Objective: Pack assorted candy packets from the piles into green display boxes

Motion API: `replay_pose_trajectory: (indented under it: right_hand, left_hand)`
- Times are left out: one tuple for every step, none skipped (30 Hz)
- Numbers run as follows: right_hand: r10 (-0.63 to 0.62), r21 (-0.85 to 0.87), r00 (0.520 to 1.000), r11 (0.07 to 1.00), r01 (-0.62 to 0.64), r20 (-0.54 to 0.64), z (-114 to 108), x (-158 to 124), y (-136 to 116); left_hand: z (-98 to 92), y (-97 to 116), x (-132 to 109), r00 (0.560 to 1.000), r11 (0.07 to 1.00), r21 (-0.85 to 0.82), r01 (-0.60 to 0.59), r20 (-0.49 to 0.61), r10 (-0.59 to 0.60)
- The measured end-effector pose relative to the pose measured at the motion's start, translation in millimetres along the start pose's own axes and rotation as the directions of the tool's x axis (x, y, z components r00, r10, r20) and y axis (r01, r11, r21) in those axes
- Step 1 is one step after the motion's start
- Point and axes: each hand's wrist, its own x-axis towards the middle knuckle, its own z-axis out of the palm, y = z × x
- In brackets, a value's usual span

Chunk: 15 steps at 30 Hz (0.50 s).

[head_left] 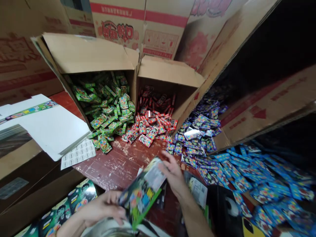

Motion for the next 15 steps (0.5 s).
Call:
replay_pose_trajectory:
  right_hand:
    - [-0.059,0.030,0.994,0.998,0.063,-0.096,-2,-1,-2]
    - [-0.101,0.058,0.982,0.992,0.112,-0.160,-1,-4,-1]
    - [-0.118,0.086,0.977,0.987,0.134,-0.176,2,-12,3]
    - [-0.115,0.115,0.981,0.984,0.134,-0.157,7,-23,8]
    - [-0.093,0.141,0.991,0.984,0.106,-0.096,13,-36,15]
    - [-0.052,0.169,0.999,0.984,0.053,-0.012,20,-50,21]
    - [-0.038,0.194,0.999,0.980,0.035,0.008,25,-63,26]
    - [-0.031,0.205,0.999,0.978,0.029,0.008,30,-75,26]
    - [-0.037,0.198,0.999,0.979,0.039,-0.015,34,-84,23]
    - [-0.057,0.179,0.997,0.982,0.066,-0.056,36,-88,16]
    - [-0.079,0.150,0.992,0.984,0.092,-0.096,38,-88,7]
    - [-0.097,0.123,0.988,0.986,0.112,-0.122,39,-84,-3]
    - [-0.107,0.110,0.985,0.986,0.123,-0.136,39,-77,-11]
    - [-0.083,0.108,0.988,0.989,0.097,-0.132,38,-69,-18]
    - [-0.035,0.114,0.993,0.992,0.048,-0.113,37,-60,-21]
  left_hand:
    - [-3.9,2,2,0.999,0.996,-0.088,-0.031,0.006,0.032]
    - [-4.3,5,6,0.997,0.982,-0.173,-0.077,-0.002,0.078]
    - [-1.3,9,12,0.990,0.961,-0.236,-0.144,-0.050,0.135]
    - [4.4,14,20,0.971,0.939,-0.262,-0.223,-0.143,0.191]
    - [11.8,19,27,0.943,0.925,-0.250,-0.285,-0.246,0.224]
    - [20.0,23,34,0.914,0.925,-0.214,-0.314,-0.331,0.234]
    - [28.1,27,39,0.886,0.933,-0.159,-0.322,-0.398,0.238]
    - [35.7,30,41,0.864,0.944,-0.089,-0.319,-0.438,0.250]
    - [42.4,31,40,0.852,0.950,-0.015,-0.311,-0.448,0.272]
    - [48.3,30,37,0.856,0.952,0.054,-0.302,-0.424,0.295]
    - [53.2,27,32,0.877,0.950,0.109,-0.293,-0.365,0.312]
    - [57.2,22,25,0.905,0.949,0.141,-0.283,-0.287,0.313]
    - [60.1,16,18,0.932,0.951,0.154,-0.270,-0.208,0.298]
    - [62.0,9,12,0.953,0.955,0.153,-0.253,-0.133,0.274]
    - [63.1,3,6,0.964,0.959,0.149,-0.240,-0.078,0.253]
